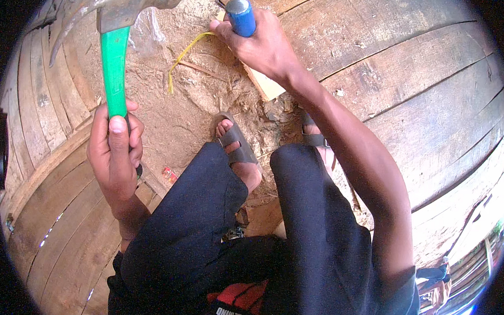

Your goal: The person sits on a wooden floor and uses a hammer and chisel to carve a small rectangular piece of wood. They repeatedly strike the chisel to remove wood shavings and occasionally reposition the wood to continue carving.

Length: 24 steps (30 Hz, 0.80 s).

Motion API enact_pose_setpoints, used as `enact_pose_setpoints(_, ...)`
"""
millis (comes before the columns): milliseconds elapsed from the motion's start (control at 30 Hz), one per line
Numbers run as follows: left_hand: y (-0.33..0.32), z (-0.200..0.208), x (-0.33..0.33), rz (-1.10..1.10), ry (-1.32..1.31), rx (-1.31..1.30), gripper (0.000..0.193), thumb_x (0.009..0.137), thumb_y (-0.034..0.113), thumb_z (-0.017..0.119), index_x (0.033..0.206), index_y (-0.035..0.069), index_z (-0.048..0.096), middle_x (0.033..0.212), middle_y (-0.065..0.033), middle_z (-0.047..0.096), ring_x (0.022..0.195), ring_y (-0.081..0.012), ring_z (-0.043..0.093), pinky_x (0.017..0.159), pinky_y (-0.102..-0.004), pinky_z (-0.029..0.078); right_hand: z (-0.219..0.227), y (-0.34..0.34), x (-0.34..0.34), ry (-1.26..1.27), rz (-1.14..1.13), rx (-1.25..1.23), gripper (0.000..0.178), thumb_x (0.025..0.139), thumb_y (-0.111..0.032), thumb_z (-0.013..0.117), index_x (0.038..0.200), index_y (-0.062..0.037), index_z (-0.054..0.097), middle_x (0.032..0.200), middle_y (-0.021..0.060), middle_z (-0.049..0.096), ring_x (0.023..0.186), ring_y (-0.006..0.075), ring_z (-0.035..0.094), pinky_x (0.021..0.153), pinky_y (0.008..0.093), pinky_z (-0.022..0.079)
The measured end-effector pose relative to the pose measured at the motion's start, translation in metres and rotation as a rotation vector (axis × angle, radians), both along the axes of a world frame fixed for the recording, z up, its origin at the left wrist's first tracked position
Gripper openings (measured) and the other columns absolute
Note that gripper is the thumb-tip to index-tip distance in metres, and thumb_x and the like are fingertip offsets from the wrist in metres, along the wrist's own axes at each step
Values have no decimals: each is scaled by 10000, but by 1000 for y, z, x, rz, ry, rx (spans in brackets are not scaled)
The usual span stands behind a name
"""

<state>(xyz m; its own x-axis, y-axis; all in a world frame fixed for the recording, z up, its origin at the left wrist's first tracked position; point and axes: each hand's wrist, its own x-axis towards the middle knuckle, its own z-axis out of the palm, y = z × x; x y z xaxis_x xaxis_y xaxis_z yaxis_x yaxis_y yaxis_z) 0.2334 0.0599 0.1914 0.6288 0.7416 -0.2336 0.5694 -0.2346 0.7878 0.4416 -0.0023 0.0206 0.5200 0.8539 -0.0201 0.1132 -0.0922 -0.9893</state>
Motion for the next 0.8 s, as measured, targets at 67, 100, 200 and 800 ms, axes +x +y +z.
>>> enact_pose_setpoints(67,3,0,-1,-10,1,-12,312,1043,290,428,1100,7,544,673,39,429,497,1,322,428,-173,236,0,3,2,10,-26,9,377,942,-345,650,723,-66,521,583,-20,489,551,58,489,491,249,401)
enact_pose_setpoints(100,3,0,-2,-15,11,-24,312,1043,290,428,1103,7,545,673,38,427,499,1,321,431,-173,237,2,3,4,9,-18,1,377,943,-345,648,724,-66,521,584,-19,491,548,60,494,486,248,407)
enact_pose_setpoints(200,3,-5,-2,-40,36,-43,310,1044,288,430,1112,8,547,675,38,424,502,0,315,438,-173,238,-5,1,2,22,-16,-2,371,943,-348,643,732,-67,526,586,-16,497,542,64,505,469,248,421)
enact_pose_setpoints(800,3,2,-6,52,-25,7,349,1046,326,410,1088,1,528,671,24,424,471,-3,314,410,-169,241,0,4,-14,-87,53,-63,456,905,-456,670,781,-24,593,572,46,508,549,122,470,535,339,421)
